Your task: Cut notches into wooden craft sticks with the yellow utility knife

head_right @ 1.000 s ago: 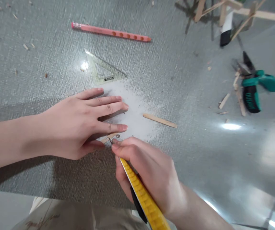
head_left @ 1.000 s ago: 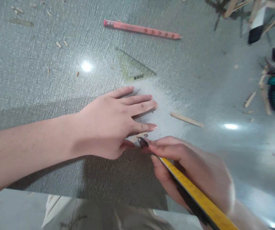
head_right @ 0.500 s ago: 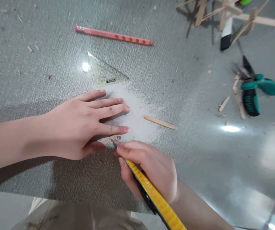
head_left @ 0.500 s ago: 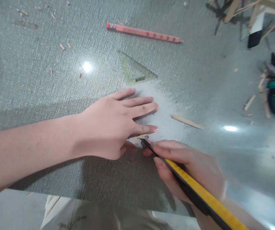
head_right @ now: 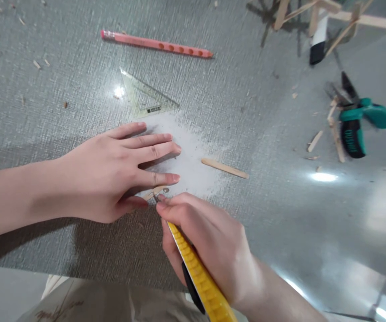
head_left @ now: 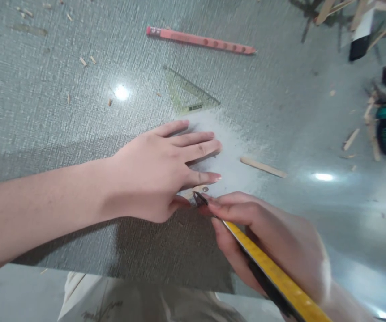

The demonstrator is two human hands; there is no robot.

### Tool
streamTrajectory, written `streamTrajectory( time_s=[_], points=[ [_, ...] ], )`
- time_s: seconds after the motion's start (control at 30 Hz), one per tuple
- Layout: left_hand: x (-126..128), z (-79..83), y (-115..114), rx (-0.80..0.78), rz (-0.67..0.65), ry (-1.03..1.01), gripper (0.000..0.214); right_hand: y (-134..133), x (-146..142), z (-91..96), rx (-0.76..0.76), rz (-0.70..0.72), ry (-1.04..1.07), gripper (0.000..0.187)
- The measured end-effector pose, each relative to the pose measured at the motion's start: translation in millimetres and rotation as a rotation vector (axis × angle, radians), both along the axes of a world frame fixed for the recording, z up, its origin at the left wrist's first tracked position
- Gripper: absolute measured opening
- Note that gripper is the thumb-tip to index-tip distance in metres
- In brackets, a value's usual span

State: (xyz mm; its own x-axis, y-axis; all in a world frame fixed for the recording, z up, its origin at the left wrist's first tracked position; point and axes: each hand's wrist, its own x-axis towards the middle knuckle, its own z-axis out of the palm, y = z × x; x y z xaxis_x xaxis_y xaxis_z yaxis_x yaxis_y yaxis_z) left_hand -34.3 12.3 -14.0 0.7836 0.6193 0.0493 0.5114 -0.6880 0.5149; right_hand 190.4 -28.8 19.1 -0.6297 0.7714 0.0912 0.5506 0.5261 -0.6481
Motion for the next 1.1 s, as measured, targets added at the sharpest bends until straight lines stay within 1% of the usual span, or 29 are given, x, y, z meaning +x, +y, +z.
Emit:
streamTrajectory(
  time_s=[0.17, 0.27, 0.37, 0.6, 0.7, 0.93, 1.1],
  points=[
    [0.2, -0.2, 0.2, -0.001, -0.004, 0.012, 0.058, -1.4, 7.1, -7.3, 0.020, -0.012, 0.062, 0.025],
    [0.2, -1.1, 0.2, 0.009, -0.007, 0.006, 0.059, -4.7, 14.3, -15.1, 0.006, -0.043, 0.118, 0.028],
    [-0.2, -2.0, 0.2, 0.027, -0.010, 0.000, 0.059, -7.4, 18.6, -20.3, -0.007, -0.042, 0.128, 0.030],
    [0.3, -4.6, -0.6, 0.047, -0.002, 0.005, 0.059, -8.3, 18.6, -22.3, 0.000, -0.045, 0.132, 0.034],
    [0.3, -4.9, -1.2, 0.048, -0.002, -0.004, 0.059, -6.8, 17.4, -21.8, 0.018, -0.027, 0.124, 0.033],
    [0.5, -5.3, -1.5, 0.049, -0.005, -0.008, 0.060, -3.7, 9.9, -14.4, 0.076, -0.007, 0.086, 0.024],
    [0.8, -4.1, -2.9, 0.029, 0.016, 0.001, 0.059, -2.5, 2.4, -1.3, -0.032, -0.016, 0.017, 0.013]
  ],
)
